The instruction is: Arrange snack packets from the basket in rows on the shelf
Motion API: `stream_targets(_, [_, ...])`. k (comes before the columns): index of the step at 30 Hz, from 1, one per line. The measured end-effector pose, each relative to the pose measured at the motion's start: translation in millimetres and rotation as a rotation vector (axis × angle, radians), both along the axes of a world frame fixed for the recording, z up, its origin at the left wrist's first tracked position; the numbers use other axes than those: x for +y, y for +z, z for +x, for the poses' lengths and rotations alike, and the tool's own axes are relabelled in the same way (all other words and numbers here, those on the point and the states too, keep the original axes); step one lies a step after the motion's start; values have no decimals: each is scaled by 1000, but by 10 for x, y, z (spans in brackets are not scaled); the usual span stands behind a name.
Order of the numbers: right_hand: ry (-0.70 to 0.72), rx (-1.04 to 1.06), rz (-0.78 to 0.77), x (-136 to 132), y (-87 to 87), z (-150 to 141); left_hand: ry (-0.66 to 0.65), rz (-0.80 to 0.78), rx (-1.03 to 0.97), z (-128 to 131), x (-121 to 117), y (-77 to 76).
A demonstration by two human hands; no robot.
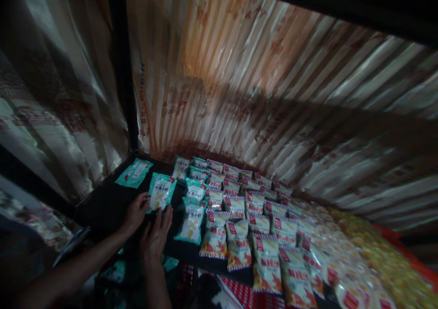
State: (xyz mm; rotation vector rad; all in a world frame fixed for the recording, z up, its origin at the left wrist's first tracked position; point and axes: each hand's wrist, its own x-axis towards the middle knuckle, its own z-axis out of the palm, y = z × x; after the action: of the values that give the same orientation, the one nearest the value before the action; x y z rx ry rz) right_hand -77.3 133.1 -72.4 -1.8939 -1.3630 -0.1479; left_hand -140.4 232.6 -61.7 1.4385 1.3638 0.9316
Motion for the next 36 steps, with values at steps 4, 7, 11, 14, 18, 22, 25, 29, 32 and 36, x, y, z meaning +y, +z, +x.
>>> stream_targets(4, [-9,2,-43,16,-4,-14,-15,93,44,62,75,41])
stream_targets(7, [-5,4,-46,60,-53,15,-20,122,63,123,127,68])
stream_targets(11, [-2,12,-29,157,-126,91,-37,152,69,213,184,77])
stream_targets(14, [-3,24,-35,237,-167,144,-34,175,79,263,223,68])
stream_targets(18, [-14,33,-47,344,-184,194,-37,200,86,302,287,52])
stream_targets(22, [-22,34,-67,431,-158,241,-63,220,83,350,361,36])
stream_targets(25, [-31,36,-74,475,-138,287,-85,231,76,405,406,24])
stream_targets(29, [-52,47,-61,497,-141,339,-117,246,75,487,438,15])
stream_targets(32, [-61,54,-60,487,-152,350,-145,264,80,536,449,13])
stream_targets(36, [-65,56,-79,482,-153,341,-166,276,101,581,459,7])
